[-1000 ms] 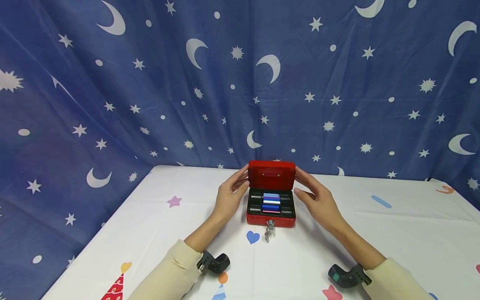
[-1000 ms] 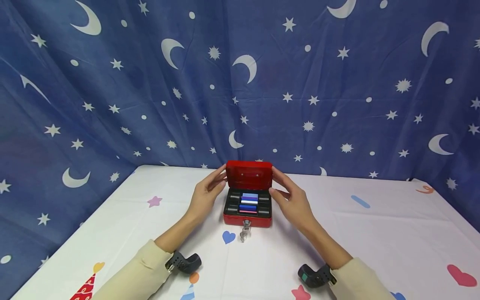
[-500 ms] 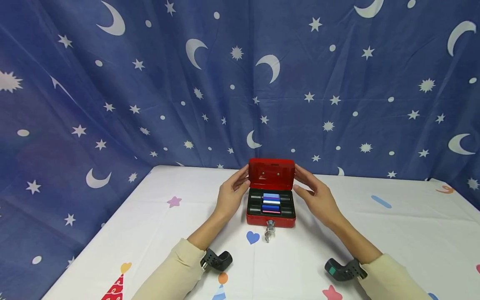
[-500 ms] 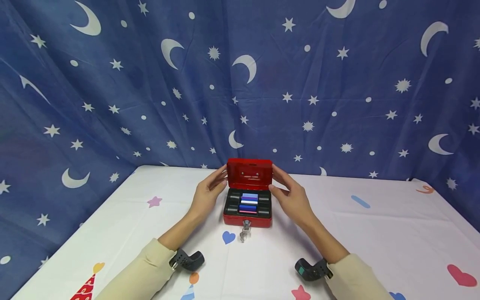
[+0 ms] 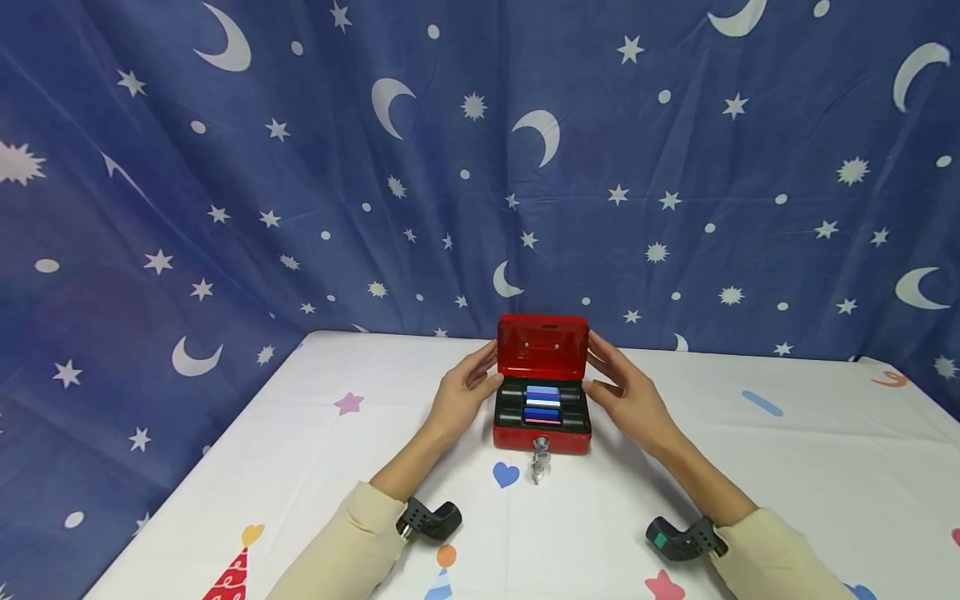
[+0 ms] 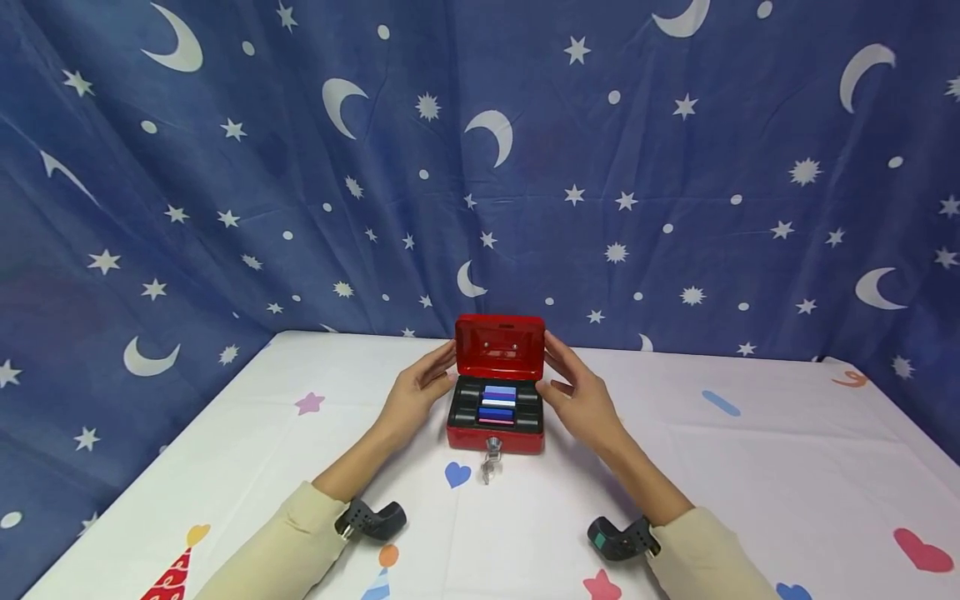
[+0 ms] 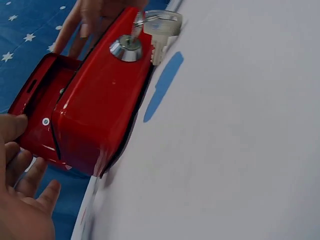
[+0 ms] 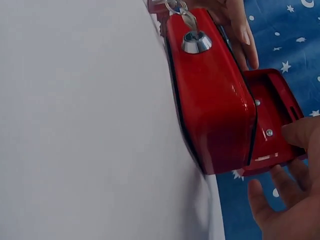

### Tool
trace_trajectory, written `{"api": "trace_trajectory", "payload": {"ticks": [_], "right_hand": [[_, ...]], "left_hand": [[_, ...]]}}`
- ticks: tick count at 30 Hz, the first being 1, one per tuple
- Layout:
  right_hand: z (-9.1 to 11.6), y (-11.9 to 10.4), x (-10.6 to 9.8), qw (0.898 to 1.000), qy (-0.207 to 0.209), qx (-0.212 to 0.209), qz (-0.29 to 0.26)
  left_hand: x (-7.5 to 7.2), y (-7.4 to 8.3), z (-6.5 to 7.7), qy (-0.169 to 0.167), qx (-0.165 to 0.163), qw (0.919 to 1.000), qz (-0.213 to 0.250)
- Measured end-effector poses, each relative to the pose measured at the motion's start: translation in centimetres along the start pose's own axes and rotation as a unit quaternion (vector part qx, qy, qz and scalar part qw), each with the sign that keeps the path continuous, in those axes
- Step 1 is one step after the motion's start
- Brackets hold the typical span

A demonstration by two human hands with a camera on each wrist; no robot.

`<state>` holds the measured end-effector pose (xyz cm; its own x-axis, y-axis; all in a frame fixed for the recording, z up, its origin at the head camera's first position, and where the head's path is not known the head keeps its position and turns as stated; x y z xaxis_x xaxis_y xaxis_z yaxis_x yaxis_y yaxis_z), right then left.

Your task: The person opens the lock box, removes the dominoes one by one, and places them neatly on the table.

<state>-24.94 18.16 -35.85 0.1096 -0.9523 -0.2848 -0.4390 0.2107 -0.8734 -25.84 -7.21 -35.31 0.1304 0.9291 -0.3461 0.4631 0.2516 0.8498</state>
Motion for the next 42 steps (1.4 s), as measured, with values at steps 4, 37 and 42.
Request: {"api": "trace_trajectory", "payload": {"ticks": [4,37,42], "right_hand": [[-0.1,1.4,-0.2,1.0,-0.015,-0.018,0.017],[0.1,3.0,-0.8,0.995,-0.1,-0.009,0.016],[0.1,3.0,-0.8,0.995,-0.101,-0.002,0.023]], "left_hand": [[-0.2,-1.2,-0.1,-0.034,0.004,0.9994,0.009],[-0.9,-1.8,0.3,-0.173,0.015,0.9844,0.03],[-0.9,-1.8,0.3,-0.172,0.01,0.9847,0.024]]}}
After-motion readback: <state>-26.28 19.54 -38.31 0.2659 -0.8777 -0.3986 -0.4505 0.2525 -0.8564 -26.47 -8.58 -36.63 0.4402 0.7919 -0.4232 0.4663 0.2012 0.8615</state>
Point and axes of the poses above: each hand's wrist, its own z-axis away from the middle knuckle, its own x-axis out of the palm, y = z × x, the point moved 1 cm from there along -z, towards the middle knuckle, and after that the axes turned 8 degrees about -z, right-handed, at the moved point
